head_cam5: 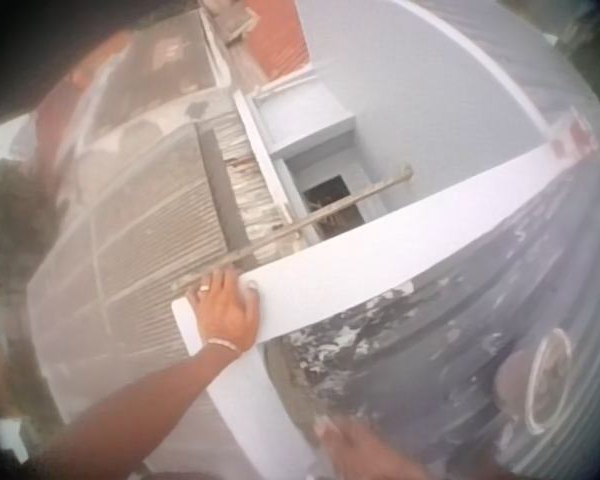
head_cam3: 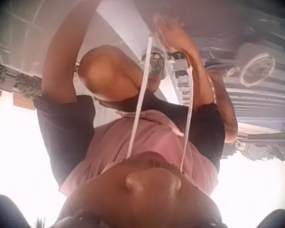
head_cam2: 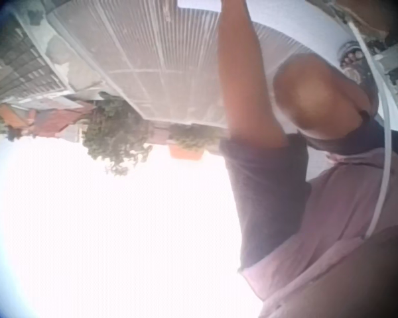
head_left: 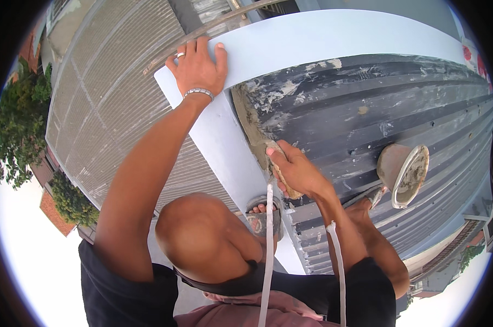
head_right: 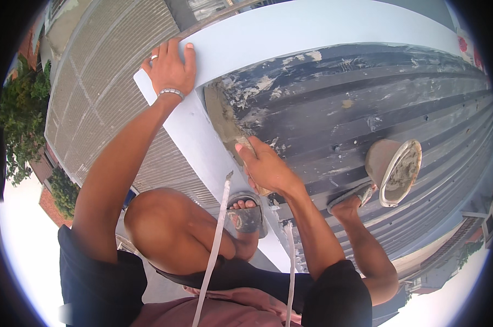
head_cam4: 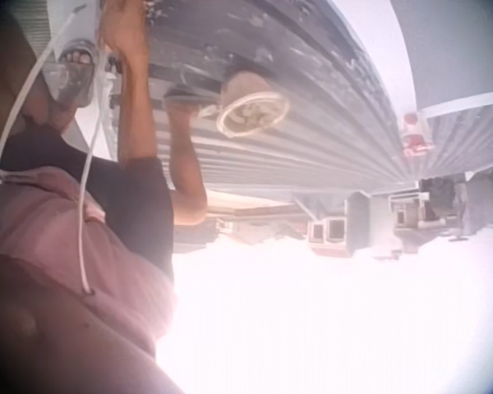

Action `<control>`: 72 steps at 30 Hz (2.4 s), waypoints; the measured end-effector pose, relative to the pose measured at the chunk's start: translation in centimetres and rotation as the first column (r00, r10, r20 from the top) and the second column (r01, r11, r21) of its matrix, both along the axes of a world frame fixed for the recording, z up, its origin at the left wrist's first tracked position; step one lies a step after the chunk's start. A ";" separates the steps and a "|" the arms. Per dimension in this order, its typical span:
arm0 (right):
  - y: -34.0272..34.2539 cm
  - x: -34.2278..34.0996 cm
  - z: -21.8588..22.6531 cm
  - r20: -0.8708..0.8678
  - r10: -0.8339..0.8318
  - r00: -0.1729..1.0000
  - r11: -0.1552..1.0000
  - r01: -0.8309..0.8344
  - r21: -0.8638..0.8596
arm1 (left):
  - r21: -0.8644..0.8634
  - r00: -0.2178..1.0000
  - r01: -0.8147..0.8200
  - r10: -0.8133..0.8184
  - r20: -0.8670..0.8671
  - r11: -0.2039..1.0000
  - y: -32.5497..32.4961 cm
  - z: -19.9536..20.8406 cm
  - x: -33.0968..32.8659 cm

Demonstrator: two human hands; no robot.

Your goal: The person applies cement to a corrugated metal roof using a trowel and a bucket. They scoop cement from the bucket and spread it along the roof edge, smoothing the surface repeatedly.

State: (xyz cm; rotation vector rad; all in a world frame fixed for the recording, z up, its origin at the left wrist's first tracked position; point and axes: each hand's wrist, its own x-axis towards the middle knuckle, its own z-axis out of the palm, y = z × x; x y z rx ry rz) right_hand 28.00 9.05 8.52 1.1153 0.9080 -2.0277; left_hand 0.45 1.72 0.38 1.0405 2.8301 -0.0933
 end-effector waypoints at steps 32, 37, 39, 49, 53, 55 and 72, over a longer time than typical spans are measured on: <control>-7.7 11.2 -4.5 -0.124 -0.236 0.964 0.960 0.251 0.123 | 0.051 0.999 0.028 -0.026 -0.039 0.998 -0.7 -0.6 -0.4; -8.1 7.8 -6.7 -0.211 -0.230 0.950 0.956 0.261 0.135 | 0.032 0.996 0.048 -0.046 -0.077 0.998 -1.0 -0.6 -0.3; -8.2 6.7 -7.2 -0.198 -0.238 0.951 0.955 0.267 0.131 | -0.019 0.997 0.030 -0.031 -0.064 0.999 -1.1 -0.9 -0.5; -10.2 13.6 -6.9 -0.263 -0.106 0.959 0.963 0.165 0.213 | 0.063 0.996 0.000 0.006 -0.088 0.998 0.1 0.4 0.4; -10.2 20.5 -5.6 -0.286 -0.025 0.958 0.938 0.122 0.325 | 0.110 0.995 0.046 -0.035 -0.096 0.993 -1.3 -0.8 0.1; -9.6 21.6 -4.8 -0.267 -0.070 0.961 0.946 0.149 0.288 | 0.083 0.996 0.052 -0.045 -0.080 0.995 -2.0 -0.4 0.7; -8.5 7.1 -7.3 -0.414 0.018 0.910 0.817 0.225 0.531 | 0.229 0.992 0.030 0.000 -0.129 0.973 -9.3 -0.2 7.9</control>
